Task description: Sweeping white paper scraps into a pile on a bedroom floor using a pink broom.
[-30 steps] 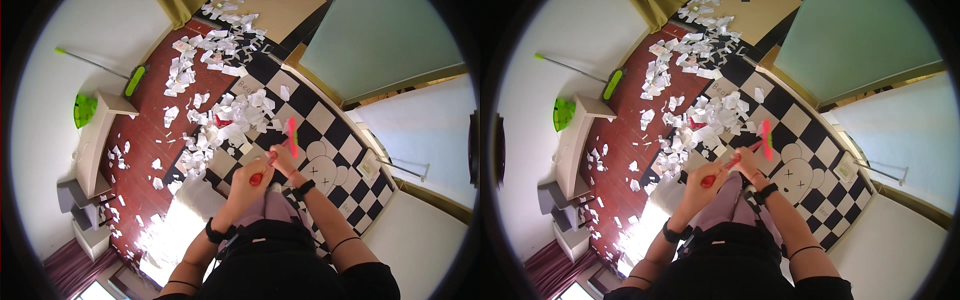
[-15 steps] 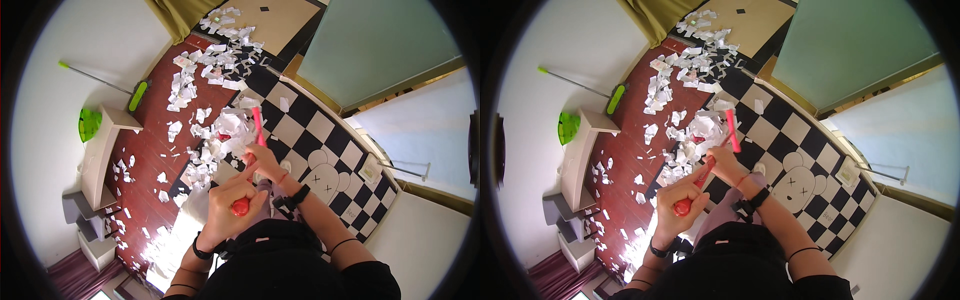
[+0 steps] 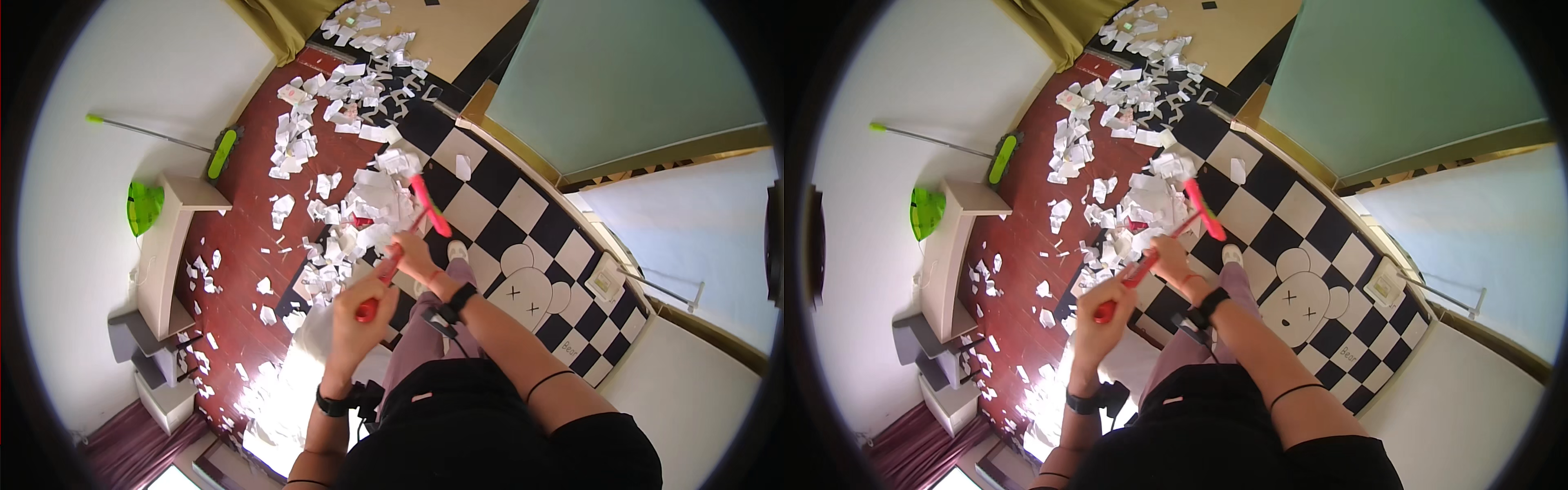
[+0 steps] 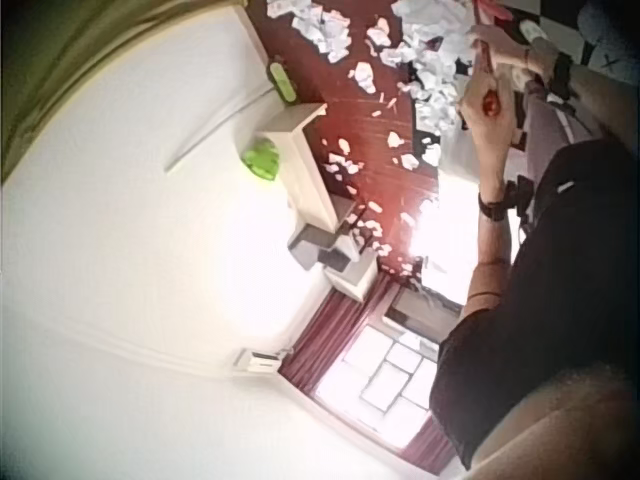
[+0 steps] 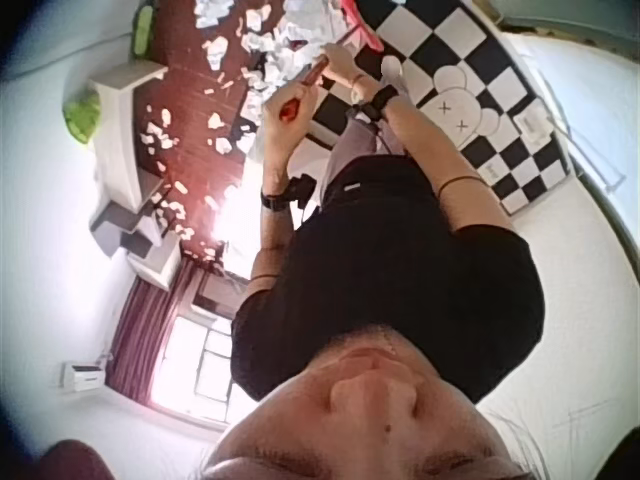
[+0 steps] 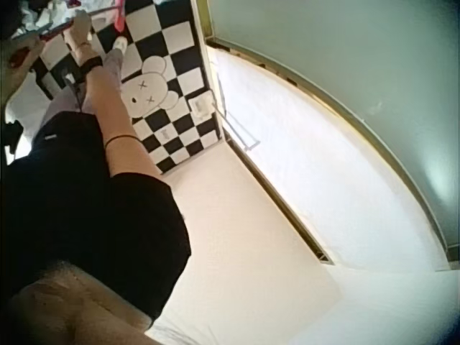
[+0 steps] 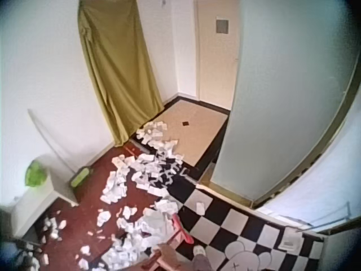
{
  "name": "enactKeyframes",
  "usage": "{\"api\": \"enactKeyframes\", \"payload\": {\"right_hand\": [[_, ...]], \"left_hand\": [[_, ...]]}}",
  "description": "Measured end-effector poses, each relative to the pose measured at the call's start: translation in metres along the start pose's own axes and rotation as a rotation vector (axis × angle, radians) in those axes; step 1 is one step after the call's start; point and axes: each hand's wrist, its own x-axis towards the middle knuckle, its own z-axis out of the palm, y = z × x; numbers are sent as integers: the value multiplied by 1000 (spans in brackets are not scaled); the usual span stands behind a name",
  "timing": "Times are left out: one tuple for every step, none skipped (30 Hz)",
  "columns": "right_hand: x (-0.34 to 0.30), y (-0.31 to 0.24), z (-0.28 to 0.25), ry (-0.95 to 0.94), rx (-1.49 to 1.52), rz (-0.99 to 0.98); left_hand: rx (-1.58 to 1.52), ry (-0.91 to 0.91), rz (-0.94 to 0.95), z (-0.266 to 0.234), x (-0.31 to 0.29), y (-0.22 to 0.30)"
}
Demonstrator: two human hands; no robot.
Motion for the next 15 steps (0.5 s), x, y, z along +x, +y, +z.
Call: {"api": "enactKeyframes", "payload": {"right_hand": [[12, -7, 2, -86, 79, -8], [20, -16, 4, -133, 107, 7], [28, -18, 2, -170, 128, 22], [33, -31, 0, -172, 139, 20], [37, -43, -5, -225, 126, 1], [42, -55, -15, -273, 108, -17], [45, -63, -28, -269, 111, -15], [44, -70, -45, -286, 99, 0], [43, -73, -59, -304, 87, 8], [40, -68, -69, -261, 9, -27], [38, -61, -81, -174, -23, -56], [35, -51, -93, -158, -76, -44], [31, -36, -105, -138, -133, -29], [30, -20, -117, -143, -183, 35], [29, -2, -132, -143, -238, 105]], "left_hand": [[29, 0, 11, -5, 6, 5], [57, 9, -11, -5, 10, 13], [60, 0, -8, -3, 14, 20], [122, 29, 37, -6, 13, 27], [181, 56, 83, -8, 12, 37], [110, 61, 3, -6, 12, 55], [113, 58, 4, -6, 14, 68], [59, 45, 33, -4, 16, 78], [7, 38, 65, -2, 19, 85], [-21, 15, 84, 0, 23, 87], [-20, 12, 87, 5, 29, 88], [-121, -21, 84, 12, 36, 86], [-226, -59, 83, 18, 43, 82], [-310, -128, 125, 26, 50, 61], [-319, -137, 126, 40, 59, 47]]}}
